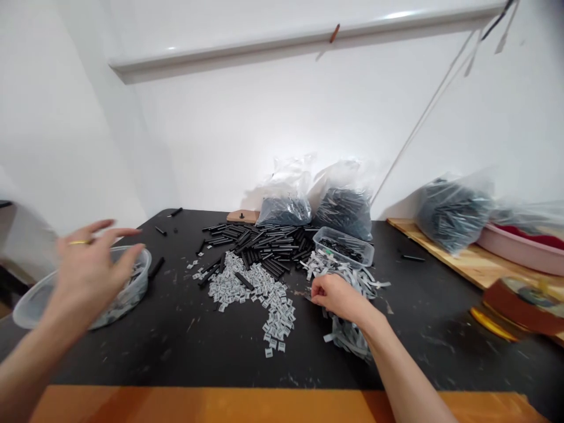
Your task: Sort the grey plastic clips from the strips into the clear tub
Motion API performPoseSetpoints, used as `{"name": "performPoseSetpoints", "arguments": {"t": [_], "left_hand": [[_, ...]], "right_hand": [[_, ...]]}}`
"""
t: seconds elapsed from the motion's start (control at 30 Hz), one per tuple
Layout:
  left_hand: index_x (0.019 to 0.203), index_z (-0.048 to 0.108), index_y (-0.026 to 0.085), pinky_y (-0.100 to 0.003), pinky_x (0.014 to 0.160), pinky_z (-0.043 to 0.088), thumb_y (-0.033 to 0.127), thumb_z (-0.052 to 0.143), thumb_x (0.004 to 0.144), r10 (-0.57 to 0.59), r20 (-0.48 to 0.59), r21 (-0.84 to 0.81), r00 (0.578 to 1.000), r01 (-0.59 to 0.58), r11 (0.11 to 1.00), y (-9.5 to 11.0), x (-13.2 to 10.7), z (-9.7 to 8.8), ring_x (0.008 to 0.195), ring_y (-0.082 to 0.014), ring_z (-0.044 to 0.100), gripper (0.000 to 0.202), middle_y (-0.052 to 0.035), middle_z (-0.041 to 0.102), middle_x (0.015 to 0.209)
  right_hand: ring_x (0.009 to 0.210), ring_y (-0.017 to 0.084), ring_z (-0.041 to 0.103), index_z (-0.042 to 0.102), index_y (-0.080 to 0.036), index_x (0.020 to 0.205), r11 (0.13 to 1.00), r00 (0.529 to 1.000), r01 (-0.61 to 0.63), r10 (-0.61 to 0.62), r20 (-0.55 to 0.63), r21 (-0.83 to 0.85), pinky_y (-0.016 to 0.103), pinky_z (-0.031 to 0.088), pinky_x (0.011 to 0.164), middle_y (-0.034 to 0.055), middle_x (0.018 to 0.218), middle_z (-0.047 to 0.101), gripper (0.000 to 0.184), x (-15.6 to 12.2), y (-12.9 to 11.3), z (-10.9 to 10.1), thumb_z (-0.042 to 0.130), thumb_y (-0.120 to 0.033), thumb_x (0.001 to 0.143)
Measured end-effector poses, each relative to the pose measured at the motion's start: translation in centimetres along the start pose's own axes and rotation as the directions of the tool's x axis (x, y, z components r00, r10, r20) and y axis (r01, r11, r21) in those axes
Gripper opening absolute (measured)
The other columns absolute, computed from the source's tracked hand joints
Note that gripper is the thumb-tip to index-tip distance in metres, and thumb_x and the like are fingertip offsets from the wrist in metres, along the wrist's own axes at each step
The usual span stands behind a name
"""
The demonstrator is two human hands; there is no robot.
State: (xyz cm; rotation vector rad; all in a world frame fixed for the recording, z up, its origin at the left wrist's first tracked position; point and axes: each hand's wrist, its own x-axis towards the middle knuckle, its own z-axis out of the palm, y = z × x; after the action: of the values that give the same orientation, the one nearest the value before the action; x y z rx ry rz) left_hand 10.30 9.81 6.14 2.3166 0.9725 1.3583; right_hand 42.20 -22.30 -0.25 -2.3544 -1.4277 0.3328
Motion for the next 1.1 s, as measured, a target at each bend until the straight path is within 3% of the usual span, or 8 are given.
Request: {"name": "performPoseSetpoints", "arguments": {"t": [0.1,0.23,0.33,0.53,0.77,0.87,1.0,1.1], "left_hand": [[0.095,0.069,0.023,-0.039,0.1,0.04,0.032,0.057,0.085,0.302,0.316,-0.096,0.899,-0.287,0.953,5.0,-4.3,4.0,0.111,-0.025,0.055,0.018,-0.0036,0.062,0.112],[0.096,0.067,0.023,-0.03,0.086,0.045,0.02,0.049,0.09,0.345,0.683,-0.24,0.643,-0.249,0.938,10.8,-9.2,9.4,0.094,-0.0202,0.062,0.019,-0.0051,0.067,0.1],[0.089,0.068,0.022,-0.029,0.082,0.043,0.016,0.055,0.085,0.323,0.769,-0.209,0.551,-0.26,0.943,12.5,-10.2,12.4,0.092,-0.0222,0.062,0.015,-0.0056,0.067,0.095],[0.08,0.066,0.02,-0.028,0.067,0.038,0.008,0.062,0.072,0.263,0.809,-0.162,0.525,-0.23,0.96,12.4,-9.2,15.0,0.078,-0.0238,0.062,0.015,-0.0059,0.067,0.082],[0.083,0.06,0.019,-0.03,0.069,0.036,0.01,0.056,0.076,0.22,0.797,-0.204,0.562,-0.093,0.975,12.3,-10.2,13.6,0.079,-0.0244,0.059,0.011,-0.0079,0.061,0.082],[0.077,0.057,0.019,-0.029,0.07,0.04,0.016,0.052,0.081,0.207,0.802,-0.294,0.561,0.069,0.953,12.0,-10.2,13.7,0.077,-0.0213,0.059,0.007,-0.0055,0.061,0.08],[0.085,0.055,0.018,-0.025,0.064,0.047,0.028,0.05,0.087,0.193,0.829,-0.43,0.525,0.376,0.821,12.1,-10.1,14.6,0.067,-0.0152,0.059,0.012,-0.0014,0.06,0.071],[0.083,0.057,0.016,-0.024,0.07,0.05,0.032,0.064,0.082,0.164,0.847,-0.508,0.506,0.68,0.529,12.5,-10.4,14.9,0.069,-0.0122,0.06,0.018,-0.0017,0.062,0.074]], "right_hand": [[0.065,0.014,0.056,0.067,-0.017,0.073,1.0,1.0,0.008,-0.008,-0.019,-0.03,0.022,0.034,0.058,0.0045,0.073,0.067,0.013,0.1,-0.6,0.3,0.055,-0.011,0.071],[0.067,0.014,0.056,0.067,-0.017,0.078,0.998,0.999,0.003,-0.007,-0.05,-0.07,0.022,0.033,0.06,0.0043,0.076,0.067,0.019,0.1,-1.1,0.7,0.053,-0.008,0.069],[0.072,0.014,0.056,0.068,-0.017,0.077,0.994,0.996,0.007,-0.017,-0.09,-0.107,0.022,0.034,0.065,0.005,0.08,0.066,0.02,0.2,-1.3,1.0,0.052,-0.008,0.069],[0.073,0.014,0.055,0.065,-0.017,0.08,0.996,0.987,0.06,-0.069,-0.143,-0.067,0.023,0.034,0.066,0.0047,0.083,0.064,0.024,0.3,-1.6,1.8,0.049,-0.004,0.067],[0.068,0.012,0.054,0.056,-0.019,0.089,0.979,0.974,0.1,-0.059,-0.22,0.179,0.021,0.037,0.062,0.0,0.078,0.061,0.027,0.3,-2.7,2.2,0.048,-0.002,0.069],[0.069,0.012,0.057,0.055,-0.019,0.089,0.94,0.956,0.151,-0.061,-0.286,0.306,0.022,0.04,0.065,-0.0011,0.076,0.061,0.018,0.5,-3.5,2.3,0.05,-0.007,0.076],[0.074,0.013,0.06,0.059,-0.02,0.093,0.863,0.954,0.165,-0.017,-0.3,0.477,0.023,0.044,0.068,-0.0003,0.082,0.065,0.012,0.6,-4.7,2.7,0.054,-0.018,0.083],[0.076,0.014,0.059,0.062,-0.019,0.092,0.805,0.957,0.158,0.019,-0.291,0.571,0.024,0.045,0.069,0.0006,0.083,0.065,0.011,0.6,-5.3,3.1,0.057,-0.024,0.084]]}}
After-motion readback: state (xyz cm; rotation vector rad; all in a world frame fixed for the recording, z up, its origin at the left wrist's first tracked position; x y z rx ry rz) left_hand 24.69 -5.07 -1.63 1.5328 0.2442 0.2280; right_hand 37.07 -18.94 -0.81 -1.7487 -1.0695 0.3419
